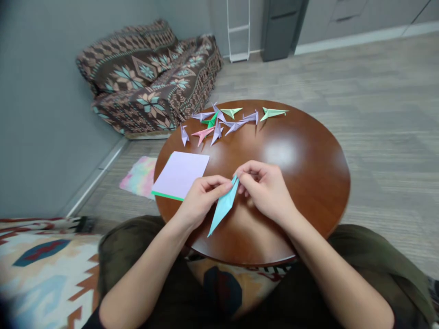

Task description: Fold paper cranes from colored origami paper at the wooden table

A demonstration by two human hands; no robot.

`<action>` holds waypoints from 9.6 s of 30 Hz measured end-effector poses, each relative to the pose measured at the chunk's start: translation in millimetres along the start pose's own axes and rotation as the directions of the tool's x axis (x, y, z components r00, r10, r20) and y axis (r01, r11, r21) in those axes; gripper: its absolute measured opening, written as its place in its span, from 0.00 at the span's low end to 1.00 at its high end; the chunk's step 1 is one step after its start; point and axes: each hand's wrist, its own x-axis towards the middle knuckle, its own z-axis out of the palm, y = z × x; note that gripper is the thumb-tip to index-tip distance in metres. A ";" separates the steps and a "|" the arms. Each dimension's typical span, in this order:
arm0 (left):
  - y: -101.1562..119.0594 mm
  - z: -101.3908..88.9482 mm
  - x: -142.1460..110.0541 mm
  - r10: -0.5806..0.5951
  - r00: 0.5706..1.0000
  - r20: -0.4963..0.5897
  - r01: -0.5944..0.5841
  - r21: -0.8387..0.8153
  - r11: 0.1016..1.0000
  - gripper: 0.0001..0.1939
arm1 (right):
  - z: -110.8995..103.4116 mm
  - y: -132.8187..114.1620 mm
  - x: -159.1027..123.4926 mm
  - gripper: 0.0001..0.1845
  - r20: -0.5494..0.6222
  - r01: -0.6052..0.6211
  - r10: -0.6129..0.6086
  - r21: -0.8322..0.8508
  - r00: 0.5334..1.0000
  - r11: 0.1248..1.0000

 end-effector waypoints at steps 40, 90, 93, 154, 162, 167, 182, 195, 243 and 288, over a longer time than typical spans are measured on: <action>-8.7 4.7 2.5 0.184 0.954 -0.237 -0.188 0.004 0.982 0.14 | 16.0 -0.5 -16.1 0.05 -0.006 0.111 -0.112 -0.045 0.994 0.993; -6.6 -6.5 7.3 0.154 0.948 -0.279 -0.187 -0.096 0.978 0.12 | 12.2 1.8 -10.7 0.08 0.040 0.024 -0.022 -0.054 0.999 0.998; -5.9 -6.4 7.7 0.158 0.944 -0.291 -0.197 -0.108 0.974 0.11 | 12.6 0.4 -11.1 0.09 0.045 0.026 -0.023 -0.055 0.999 0.998; 15.4 -9.8 -8.9 0.285 0.958 0.028 -0.242 0.612 0.753 0.09 | 6.6 -3.2 -10.2 0.07 0.073 0.050 -0.047 -0.041 0.996 0.998; 17.0 -9.5 -10.0 0.284 0.957 0.061 -0.258 0.627 0.735 0.09 | 8.2 -4.1 -11.0 0.05 0.057 0.079 -0.076 -0.049 0.995 0.996; 17.5 -10.3 -10.3 0.274 0.960 0.065 -0.253 0.627 0.737 0.09 | 7.0 -4.1 -10.0 0.07 0.062 0.046 -0.043 -0.051 0.997 0.998; 17.5 -11.2 -6.9 0.151 0.988 0.029 -0.143 0.546 0.826 0.07 | -5.4 -3.2 -4.3 0.09 -0.024 0.139 -0.145 -0.155 0.989 0.978; 15.1 -17.0 -1.8 0.044 0.999 0.000 -0.041 0.392 0.919 0.08 | -17.1 -3.8 -2.6 0.05 0.080 0.271 -0.260 -0.352 0.962 0.896; 28.4 -32.6 -5.5 -0.024 0.999 0.028 0.007 0.510 0.860 0.06 | -32.0 6.6 4.7 0.09 0.279 0.030 0.012 -0.146 0.960 0.989; 19.0 -23.9 -3.1 -0.195 0.970 0.147 0.108 0.458 0.882 0.10 | -31.8 3.0 0.6 0.05 0.377 0.125 0.010 -0.330 0.926 0.936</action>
